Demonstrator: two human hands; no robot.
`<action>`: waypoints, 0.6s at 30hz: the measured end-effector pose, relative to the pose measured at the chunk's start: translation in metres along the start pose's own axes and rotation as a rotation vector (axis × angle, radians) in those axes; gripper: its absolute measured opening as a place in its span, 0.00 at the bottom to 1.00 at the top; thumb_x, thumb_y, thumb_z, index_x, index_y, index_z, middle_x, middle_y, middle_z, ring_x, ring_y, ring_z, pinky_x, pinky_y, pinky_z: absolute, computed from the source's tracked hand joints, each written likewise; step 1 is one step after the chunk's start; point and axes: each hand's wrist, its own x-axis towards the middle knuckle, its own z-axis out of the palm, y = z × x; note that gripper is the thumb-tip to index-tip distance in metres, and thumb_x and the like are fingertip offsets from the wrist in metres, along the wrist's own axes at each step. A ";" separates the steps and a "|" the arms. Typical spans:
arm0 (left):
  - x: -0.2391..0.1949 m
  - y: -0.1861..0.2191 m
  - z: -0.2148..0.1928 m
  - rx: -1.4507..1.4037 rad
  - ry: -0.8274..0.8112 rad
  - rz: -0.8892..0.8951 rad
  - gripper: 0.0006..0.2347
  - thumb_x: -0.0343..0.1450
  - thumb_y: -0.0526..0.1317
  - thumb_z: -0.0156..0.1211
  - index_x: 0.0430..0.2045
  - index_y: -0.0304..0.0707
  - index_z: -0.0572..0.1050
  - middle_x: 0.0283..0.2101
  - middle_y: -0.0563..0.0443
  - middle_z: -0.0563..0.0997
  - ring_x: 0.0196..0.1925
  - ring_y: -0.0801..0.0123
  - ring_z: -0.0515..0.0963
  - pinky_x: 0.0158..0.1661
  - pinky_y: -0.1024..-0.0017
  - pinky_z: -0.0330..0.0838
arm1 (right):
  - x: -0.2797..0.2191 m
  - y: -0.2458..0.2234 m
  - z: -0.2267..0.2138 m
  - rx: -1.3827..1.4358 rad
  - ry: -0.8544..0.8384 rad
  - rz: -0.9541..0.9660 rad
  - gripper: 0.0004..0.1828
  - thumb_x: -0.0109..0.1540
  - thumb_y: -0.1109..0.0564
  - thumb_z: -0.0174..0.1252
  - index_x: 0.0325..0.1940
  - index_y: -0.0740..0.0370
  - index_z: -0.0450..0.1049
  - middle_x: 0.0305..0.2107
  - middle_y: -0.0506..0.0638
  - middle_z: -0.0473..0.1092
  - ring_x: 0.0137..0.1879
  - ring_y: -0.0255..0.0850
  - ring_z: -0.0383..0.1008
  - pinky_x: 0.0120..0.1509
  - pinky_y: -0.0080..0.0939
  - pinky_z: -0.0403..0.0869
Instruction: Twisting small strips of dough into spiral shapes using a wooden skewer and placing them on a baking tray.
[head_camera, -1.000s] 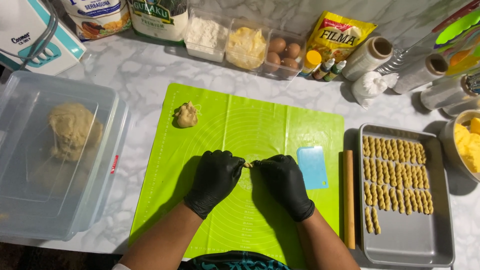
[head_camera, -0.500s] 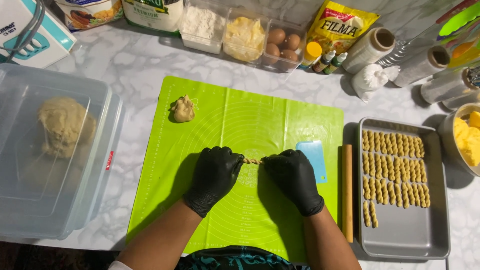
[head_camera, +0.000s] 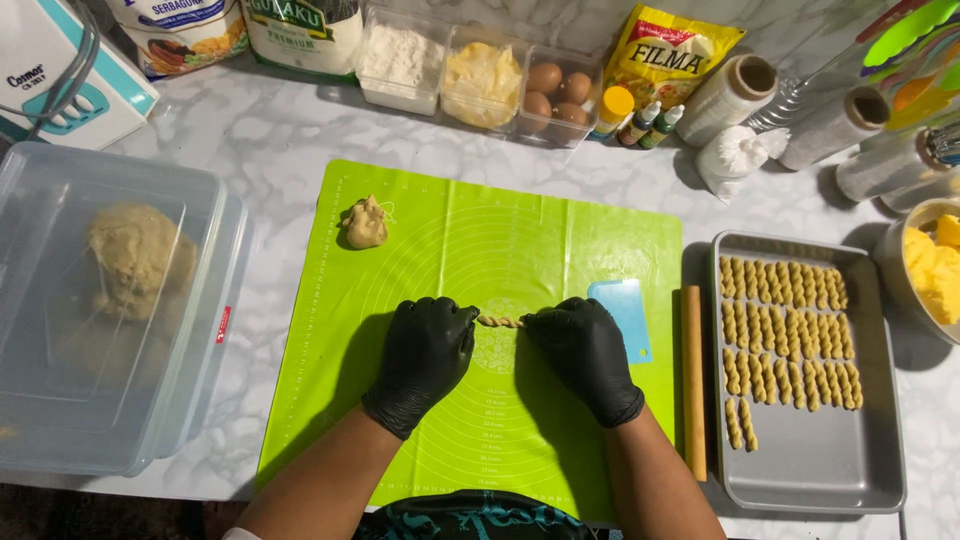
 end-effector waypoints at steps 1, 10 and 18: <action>-0.001 0.002 -0.004 0.002 0.000 0.002 0.04 0.67 0.37 0.68 0.21 0.43 0.81 0.20 0.47 0.79 0.25 0.58 0.84 0.29 0.63 0.79 | 0.000 0.000 0.000 0.002 0.002 0.001 0.06 0.59 0.50 0.67 0.38 0.44 0.87 0.37 0.52 0.80 0.45 0.51 0.78 0.50 0.51 0.80; -0.006 0.005 0.007 0.002 -0.113 0.020 0.06 0.64 0.36 0.68 0.32 0.45 0.85 0.26 0.45 0.81 0.29 0.55 0.83 0.32 0.59 0.78 | 0.003 0.003 0.003 0.016 -0.001 0.001 0.06 0.58 0.48 0.67 0.37 0.42 0.87 0.36 0.51 0.79 0.45 0.52 0.78 0.50 0.54 0.79; 0.001 -0.002 0.002 -0.004 0.004 -0.029 0.11 0.64 0.40 0.68 0.39 0.49 0.84 0.28 0.46 0.82 0.30 0.53 0.83 0.31 0.57 0.78 | 0.003 0.012 -0.014 0.109 -0.004 -0.038 0.18 0.52 0.51 0.72 0.47 0.48 0.85 0.43 0.54 0.79 0.51 0.57 0.77 0.53 0.57 0.78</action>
